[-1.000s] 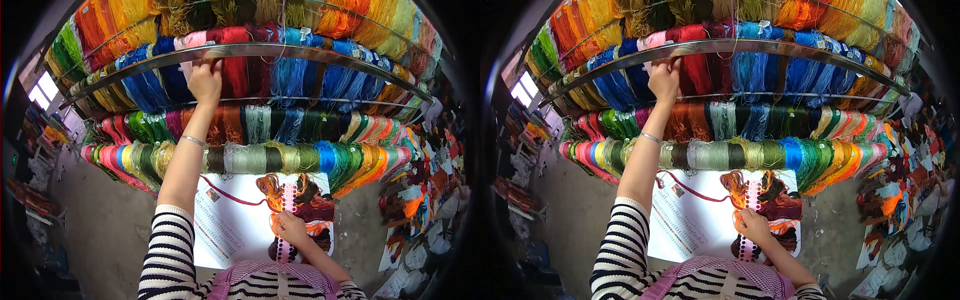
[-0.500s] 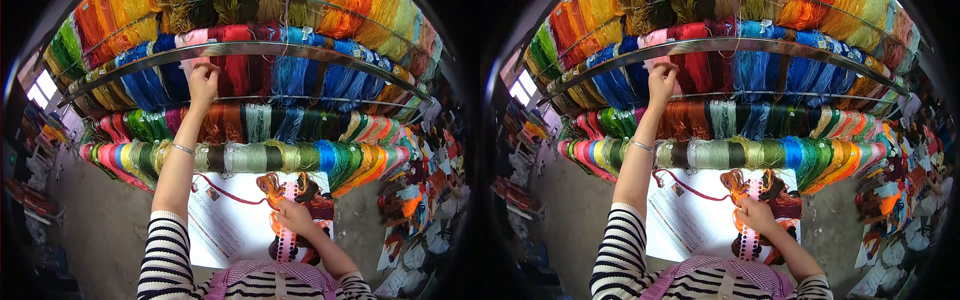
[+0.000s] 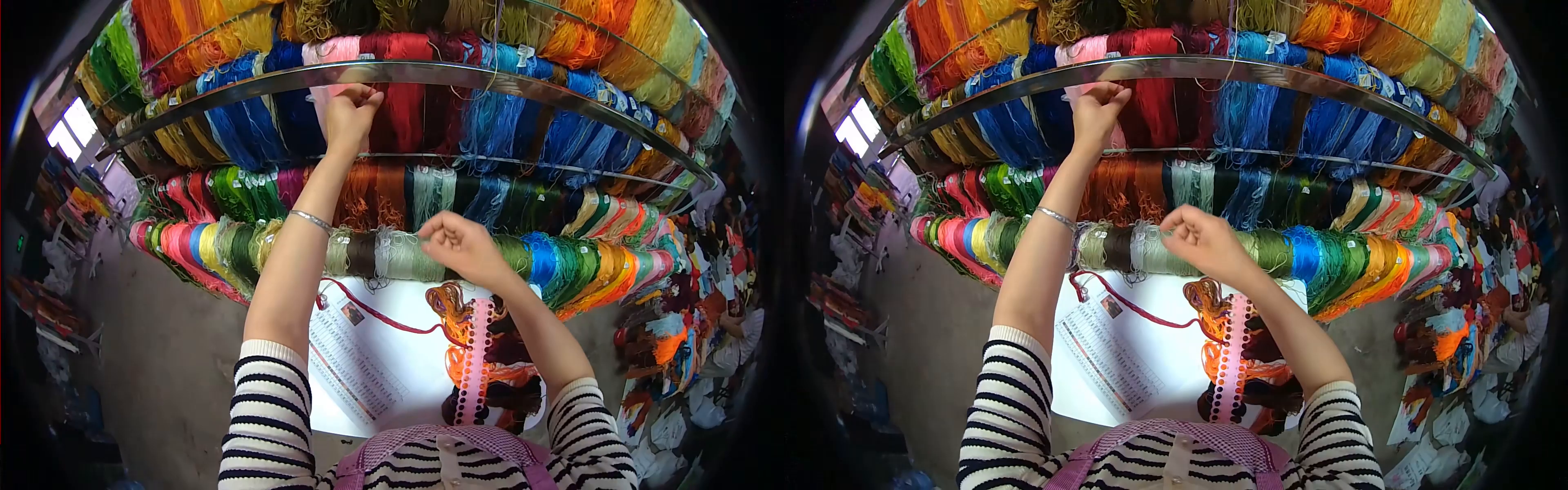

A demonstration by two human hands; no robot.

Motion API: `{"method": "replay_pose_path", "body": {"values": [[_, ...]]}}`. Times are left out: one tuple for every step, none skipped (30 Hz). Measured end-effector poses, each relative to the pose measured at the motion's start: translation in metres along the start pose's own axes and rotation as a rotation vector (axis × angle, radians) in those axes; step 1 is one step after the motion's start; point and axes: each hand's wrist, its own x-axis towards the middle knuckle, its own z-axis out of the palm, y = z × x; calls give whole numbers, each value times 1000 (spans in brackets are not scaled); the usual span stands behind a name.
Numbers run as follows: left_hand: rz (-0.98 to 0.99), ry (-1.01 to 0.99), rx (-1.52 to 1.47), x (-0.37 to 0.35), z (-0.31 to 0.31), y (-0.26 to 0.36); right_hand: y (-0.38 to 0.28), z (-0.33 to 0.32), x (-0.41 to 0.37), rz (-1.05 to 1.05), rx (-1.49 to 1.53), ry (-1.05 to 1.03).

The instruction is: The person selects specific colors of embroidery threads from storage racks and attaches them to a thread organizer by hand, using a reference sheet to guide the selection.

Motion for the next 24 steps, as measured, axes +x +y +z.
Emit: {"method": "replay_pose_path", "body": {"values": [[27, -2, -36, 0, -1, -2, -4, -1, 6, -7, -34, 19], [27, -4, -33, -1, -2, -4, -4, -3, 14, -46, 43, 7], [-44, -43, -227, -5, -6, 0, -8, -6, 20, -46, 45, 7], [-116, -81, -421, -8, -9, 3, -16, -9, 27, -41, 80, 24], [-117, -82, -421, -11, -14, 7, -21, -12, 33, -36, 116, 43], [-144, -135, -393, -13, -21, 6, -20, -14, 42, -75, 119, 65], [-171, -187, -367, -14, -26, 6, -22, -16, 48, -74, 118, 65], [-171, -187, -369, -14, -28, 5, -26, -18, 54, -78, 130, 87], [-137, -198, -384, -16, -28, 3, -29, -19, 60, -82, 142, 110], [-104, -209, -398, -17, -28, 0, -30, -20, 67, -76, 159, 122], [-104, -210, -399, -18, -27, -1, -34, -20, 73, -75, 159, 123], [-139, -232, -433, -20, -27, 1, -38, -19, 78, -61, 193, 138], [-174, -253, -466, -22, -28, 2, -41, -18, 82, -46, 227, 151], [-177, -253, -465, -22, -29, 2, -43, -19, 88, -51, 273, 136], [-179, -253, -434, -23, -32, 2, -41, -19, 95, -50, 274, 135], [-179, -254, -403, -23, -33, 3, -38, -18, 103, -91, 315, 166], [-179, -255, -402, -26, -32, 3, -36, -18, 111, -132, 356, 198], [-179, -245, -390, -33, -32, 11, -34, -20, 120, -136, 333, 243], [-180, -235, -377, -42, -30, 16, -36, -21, 128, -135, 335, 246], [-80, -269, -267, -52, -29, 16, -38, -21, 136, -141, 409, 275], [-37, -265, -243, -70, -23, 16, -39, -21, 142, -149, 482, 305], [-36, -233, -202, -83, -20, 18, -47, -20, 144, -125, 608, 277], [-35, -204, -162, -92, -19, 19, -47, -23, 148, -128, 612, 283], [-34, -212, -162, -99, -20, 20, -47, -27, 152, -84, 632, 186]]}}
